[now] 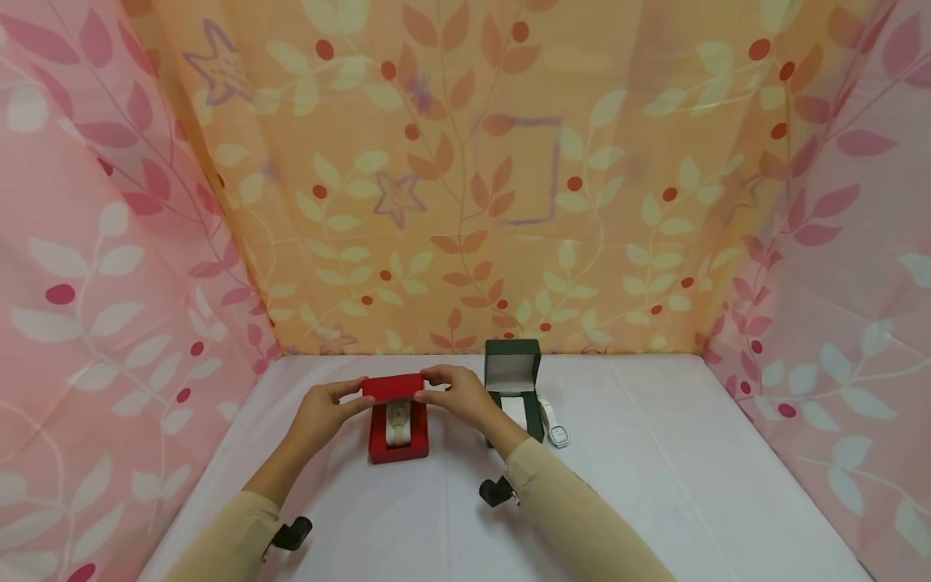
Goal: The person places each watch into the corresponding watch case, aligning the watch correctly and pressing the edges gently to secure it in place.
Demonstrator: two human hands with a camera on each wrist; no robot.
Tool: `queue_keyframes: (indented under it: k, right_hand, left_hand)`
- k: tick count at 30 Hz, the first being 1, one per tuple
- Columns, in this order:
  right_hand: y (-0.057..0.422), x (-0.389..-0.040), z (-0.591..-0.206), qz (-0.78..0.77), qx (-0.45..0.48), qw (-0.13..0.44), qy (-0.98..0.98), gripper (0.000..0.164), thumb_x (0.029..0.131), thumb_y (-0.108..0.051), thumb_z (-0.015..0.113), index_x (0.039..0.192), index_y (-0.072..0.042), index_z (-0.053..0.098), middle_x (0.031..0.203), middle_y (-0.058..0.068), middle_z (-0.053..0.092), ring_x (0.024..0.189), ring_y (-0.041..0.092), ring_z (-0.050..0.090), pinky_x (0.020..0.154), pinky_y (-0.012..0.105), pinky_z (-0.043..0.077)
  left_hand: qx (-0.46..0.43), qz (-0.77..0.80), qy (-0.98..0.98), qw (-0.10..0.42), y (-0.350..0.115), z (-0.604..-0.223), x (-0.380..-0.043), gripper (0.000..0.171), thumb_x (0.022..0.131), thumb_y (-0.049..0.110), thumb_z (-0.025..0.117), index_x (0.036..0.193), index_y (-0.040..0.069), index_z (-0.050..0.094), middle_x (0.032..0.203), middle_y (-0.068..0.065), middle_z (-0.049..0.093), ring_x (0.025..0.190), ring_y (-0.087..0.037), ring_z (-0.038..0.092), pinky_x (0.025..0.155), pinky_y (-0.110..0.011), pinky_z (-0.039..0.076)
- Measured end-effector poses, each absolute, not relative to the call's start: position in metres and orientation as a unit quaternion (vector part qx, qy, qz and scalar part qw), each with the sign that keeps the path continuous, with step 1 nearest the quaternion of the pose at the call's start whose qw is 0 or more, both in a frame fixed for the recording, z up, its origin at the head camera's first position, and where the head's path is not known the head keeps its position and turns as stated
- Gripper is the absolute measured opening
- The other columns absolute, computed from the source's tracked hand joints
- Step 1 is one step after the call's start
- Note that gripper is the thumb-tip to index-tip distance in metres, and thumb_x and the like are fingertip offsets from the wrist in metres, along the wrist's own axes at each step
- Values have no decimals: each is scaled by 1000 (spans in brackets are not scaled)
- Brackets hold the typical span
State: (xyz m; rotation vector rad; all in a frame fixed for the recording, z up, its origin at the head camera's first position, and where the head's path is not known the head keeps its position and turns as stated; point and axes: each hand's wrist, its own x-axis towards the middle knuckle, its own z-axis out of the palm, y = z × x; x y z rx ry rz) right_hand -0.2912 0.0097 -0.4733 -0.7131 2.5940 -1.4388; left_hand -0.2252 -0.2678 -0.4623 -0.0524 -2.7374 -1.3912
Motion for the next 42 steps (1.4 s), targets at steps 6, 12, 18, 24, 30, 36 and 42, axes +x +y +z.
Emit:
queue_keyframes:
  k: [6, 12, 18, 24, 30, 36, 42]
  right_hand:
    - [10, -290, -475, -482, -221, 64, 846, 60, 89, -49, 77, 139, -19, 65, 137, 7, 66, 126, 26, 60, 100, 42, 55]
    - [11, -289, -477, -478, -229, 75, 845, 64, 89, -47, 78, 142, -15, 62, 139, 10, 65, 128, 29, 59, 101, 45, 54]
    - [12, -288, -479, -470, -234, 71, 848, 63, 89, -47, 78, 142, -18, 62, 139, 10, 65, 128, 28, 60, 104, 48, 52]
    - [15, -286, -483, -468, -230, 69, 851, 65, 87, -52, 78, 142, -19, 63, 139, 8, 65, 128, 27, 60, 103, 47, 53]
    - [15, -286, -484, -462, -232, 68, 854, 65, 87, -52, 78, 142, -20, 63, 139, 7, 65, 129, 28, 59, 105, 47, 52]
    - [14, -284, -481, -451, -242, 63, 856, 64, 87, -50, 78, 141, -19, 63, 139, 9, 65, 130, 33, 58, 105, 50, 51]
    - [15, -281, -478, -436, -241, 59, 865, 65, 86, -50, 80, 142, -22, 63, 138, 1, 66, 131, 27, 59, 107, 51, 49]
  left_hand:
    - [-21, -445, -894, 38, -266, -463, -224, 71, 85, 58, 77, 143, 21, 62, 143, -10, 62, 139, -38, 47, 106, -58, 47]
    - [-13, -447, -894, 31, -266, -466, -222, 71, 85, 56, 77, 145, 22, 60, 144, -11, 61, 138, -38, 47, 103, -56, 51]
    - [-13, -453, -891, 36, -266, -471, -223, 73, 84, 56, 78, 145, 20, 60, 144, -13, 61, 139, -38, 48, 109, -57, 46]
    - [-19, -472, -880, 54, -261, -474, -220, 69, 85, 46, 82, 143, 14, 62, 136, -16, 66, 132, -35, 55, 112, -56, 43]
    - [-26, -473, -878, 60, -259, -475, -217, 69, 86, 43, 82, 144, 12, 61, 138, -15, 65, 134, -34, 54, 113, -56, 42]
    - [-32, -467, -882, 58, -263, -473, -215, 71, 87, 45, 80, 145, 10, 59, 141, -16, 63, 137, -36, 52, 113, -58, 41]
    - [-26, -451, -891, 43, -264, -473, -214, 73, 87, 50, 78, 147, 15, 57, 145, -13, 60, 138, -39, 50, 111, -58, 43]
